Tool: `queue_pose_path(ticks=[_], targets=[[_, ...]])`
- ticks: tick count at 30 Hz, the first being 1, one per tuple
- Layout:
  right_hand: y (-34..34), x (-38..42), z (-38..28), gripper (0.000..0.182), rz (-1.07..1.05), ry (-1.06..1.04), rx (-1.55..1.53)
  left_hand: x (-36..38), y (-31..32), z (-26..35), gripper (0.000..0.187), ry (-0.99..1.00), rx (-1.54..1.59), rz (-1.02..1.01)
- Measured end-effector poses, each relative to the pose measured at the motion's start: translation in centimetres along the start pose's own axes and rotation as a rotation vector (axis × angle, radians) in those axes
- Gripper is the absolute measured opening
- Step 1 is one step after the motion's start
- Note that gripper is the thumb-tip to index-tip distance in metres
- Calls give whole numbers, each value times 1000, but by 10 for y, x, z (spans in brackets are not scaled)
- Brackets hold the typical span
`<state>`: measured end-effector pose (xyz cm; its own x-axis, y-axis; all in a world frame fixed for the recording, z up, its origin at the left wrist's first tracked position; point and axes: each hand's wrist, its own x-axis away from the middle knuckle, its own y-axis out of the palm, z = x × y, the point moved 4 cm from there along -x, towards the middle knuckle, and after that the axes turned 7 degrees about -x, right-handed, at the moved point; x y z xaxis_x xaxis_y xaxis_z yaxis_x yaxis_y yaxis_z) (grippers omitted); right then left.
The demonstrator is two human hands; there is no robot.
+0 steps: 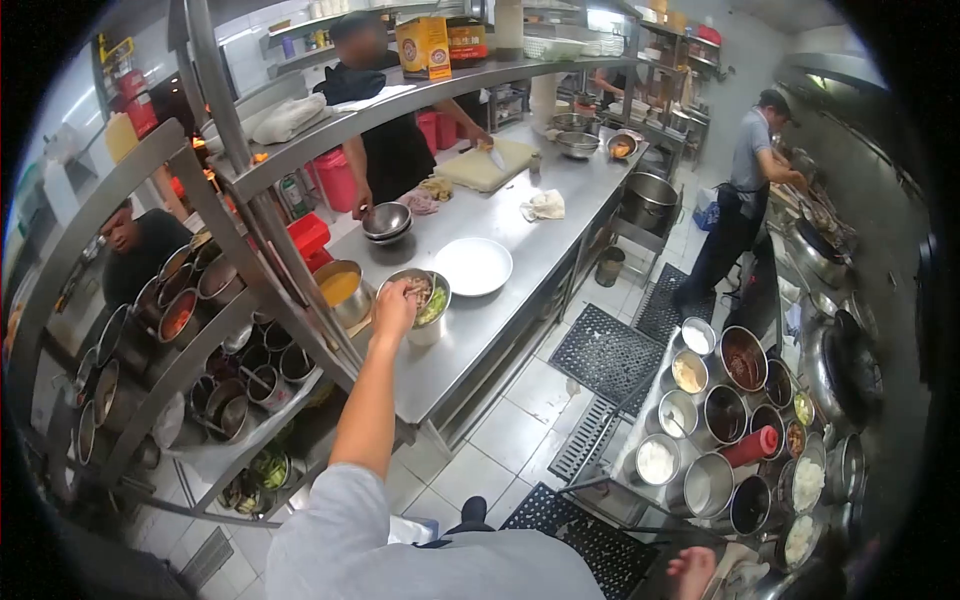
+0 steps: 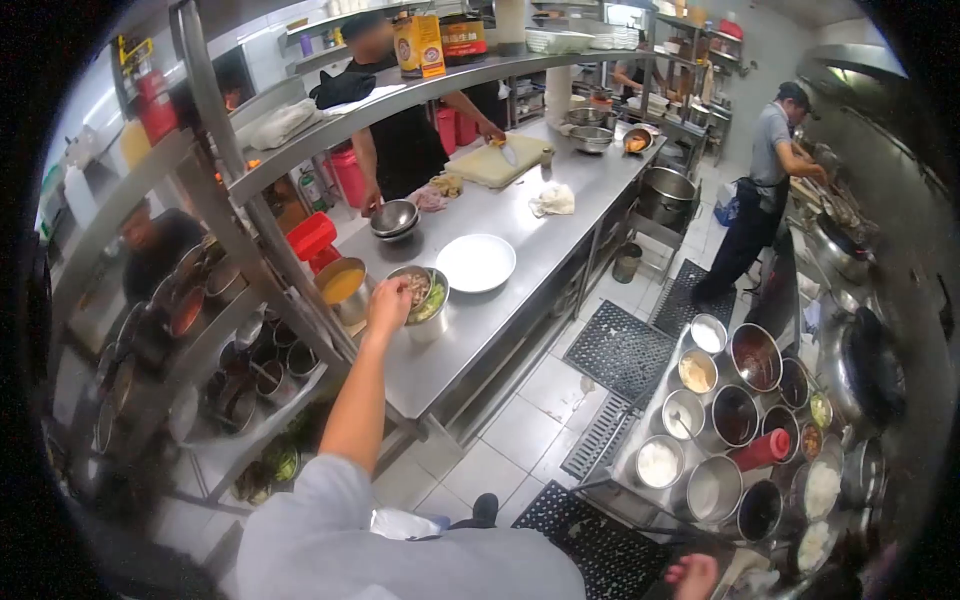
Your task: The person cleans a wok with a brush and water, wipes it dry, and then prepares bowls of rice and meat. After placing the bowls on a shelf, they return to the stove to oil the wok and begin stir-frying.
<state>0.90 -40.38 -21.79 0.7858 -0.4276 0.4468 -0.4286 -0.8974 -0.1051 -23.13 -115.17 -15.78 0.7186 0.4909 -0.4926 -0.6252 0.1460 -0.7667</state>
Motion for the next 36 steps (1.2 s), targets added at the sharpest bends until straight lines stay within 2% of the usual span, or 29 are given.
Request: queue_pose_path(ticks=[1, 2, 3, 4, 5, 6, 7, 8, 9, 10, 12, 13, 14, 16, 17, 20, 21, 23, 26, 30, 33, 36], targets=[[3, -19, 51, 31, -57, 15, -63, -12, 8, 0, 22, -9, -20, -24], [22, -8, 67, 29, -16, 43, -2, -22, 16, -2, 23, -18, -42, -49], [25, -15, 100, 28, -63, 70, 14, -31, 23, -4, 22, -40, -51, -73], [28, -19, 130, 27, -53, 25, 73, -38, 31, -7, 22, -60, -59, -99], [51, -1, 121, 29, -104, 11, 213, -45, 41, -9, 22, -76, -66, -126], [58, 24, 113, 31, -64, 142, 428, -50, 49, -11, 22, -53, -86, -135], [73, 47, 89, 37, -27, 3, 665, -54, 57, -18, 22, -26, -103, -144], [66, 38, 130, 39, -5, 85, 560, -58, 65, -22, 22, 7, -116, -150], [48, 22, 188, 41, -64, 216, 392, -61, 68, -23, 22, -12, -148, -170], [42, 20, 216, 45, -114, 335, 206, -63, 70, -22, 23, -17, -174, -192], [24, 33, 249, 45, -5, 325, 156, -58, 56, -10, 23, 0, -116, -205], [22, 44, 260, 45, 49, 322, 125, -60, 64, -16, 21, 69, -93, -159], [23, 48, 272, 36, 68, 413, 184, -61, 74, -25, 20, 97, -114, -125], [24, 40, 285, 24, 62, 599, 310, -65, 77, -29, 17, 138, -160, -97], [23, 43, 294, 19, 80, 567, 276, -66, 81, -34, 16, 172, -185, -83], [12, 55, 318, 20, 194, 624, 161, -61, 82, -33, 14, 200, -135, -125], [8, 58, 326, 22, 84, 616, 189, -61, 84, -37, 14, 201, -141, -135], [-2, 65, 336, 24, 151, 683, 158, -62, 83, -35, 14, 196, -140, -143], [-12, 78, 338, 28, 206, 737, 134, -64, 77, -29, 14, 78, -111, -162], [-26, 85, 343, 30, 188, 739, 137, -68, 77, -30, 14, 113, -4, -53], [-32, 89, 350, 29, 203, 690, 66, -63, 72, -21, 16, 101, 3, -44], [-39, 74, 370, 25, 177, 776, 96, -57, 55, -19, 22, 10, -71, -19]])
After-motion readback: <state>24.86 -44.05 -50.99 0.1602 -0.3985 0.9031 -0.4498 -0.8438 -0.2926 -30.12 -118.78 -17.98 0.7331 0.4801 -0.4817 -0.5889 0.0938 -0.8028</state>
